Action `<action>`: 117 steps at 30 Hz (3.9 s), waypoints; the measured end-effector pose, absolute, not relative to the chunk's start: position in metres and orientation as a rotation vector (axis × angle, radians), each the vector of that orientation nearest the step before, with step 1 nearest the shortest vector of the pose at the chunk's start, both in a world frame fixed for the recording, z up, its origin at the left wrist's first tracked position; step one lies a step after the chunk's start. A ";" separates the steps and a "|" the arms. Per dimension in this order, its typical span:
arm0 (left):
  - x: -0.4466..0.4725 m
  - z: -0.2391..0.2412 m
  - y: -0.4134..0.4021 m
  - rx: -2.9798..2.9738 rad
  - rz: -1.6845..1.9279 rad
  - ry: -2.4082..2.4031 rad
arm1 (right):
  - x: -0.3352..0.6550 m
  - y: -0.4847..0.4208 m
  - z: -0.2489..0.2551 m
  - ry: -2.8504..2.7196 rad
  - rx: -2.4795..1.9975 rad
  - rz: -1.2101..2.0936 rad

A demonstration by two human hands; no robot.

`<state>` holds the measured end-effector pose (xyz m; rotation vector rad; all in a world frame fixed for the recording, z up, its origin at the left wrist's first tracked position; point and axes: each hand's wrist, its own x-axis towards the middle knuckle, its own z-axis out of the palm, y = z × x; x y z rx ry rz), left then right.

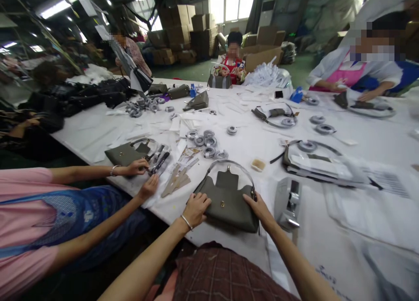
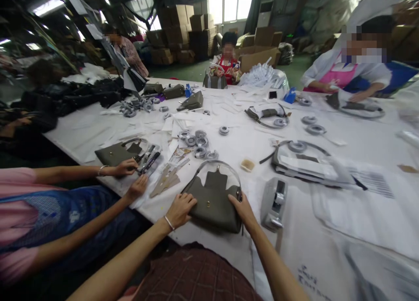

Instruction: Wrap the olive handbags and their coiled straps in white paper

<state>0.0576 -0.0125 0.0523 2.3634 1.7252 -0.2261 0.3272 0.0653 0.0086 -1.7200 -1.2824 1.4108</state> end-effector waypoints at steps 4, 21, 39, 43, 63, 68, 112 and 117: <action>0.047 0.042 -0.026 2.382 0.007 1.814 | 0.298 0.061 0.015 -1.805 -1.666 0.847; 0.013 -0.006 0.003 2.576 0.183 1.322 | 0.224 0.110 0.041 -2.949 -1.199 1.171; 0.004 -0.002 0.022 2.427 -0.032 1.238 | 0.233 0.057 0.029 -2.677 -1.002 0.405; 0.025 0.000 0.020 2.407 -0.106 1.294 | 0.245 0.028 0.020 -2.481 -1.289 0.327; 0.011 -0.080 0.005 2.762 0.677 1.102 | 0.287 0.123 0.026 -2.196 -1.698 0.045; 0.012 -0.086 0.001 2.677 0.588 1.067 | 0.340 0.210 -0.008 -2.251 -2.212 -0.128; -0.242 -0.057 -0.011 2.552 0.602 2.179 | 0.226 0.276 -0.053 -2.651 -1.868 0.259; -0.249 -0.081 -0.007 2.658 0.598 1.999 | 0.234 0.286 -0.063 -2.626 -1.742 0.471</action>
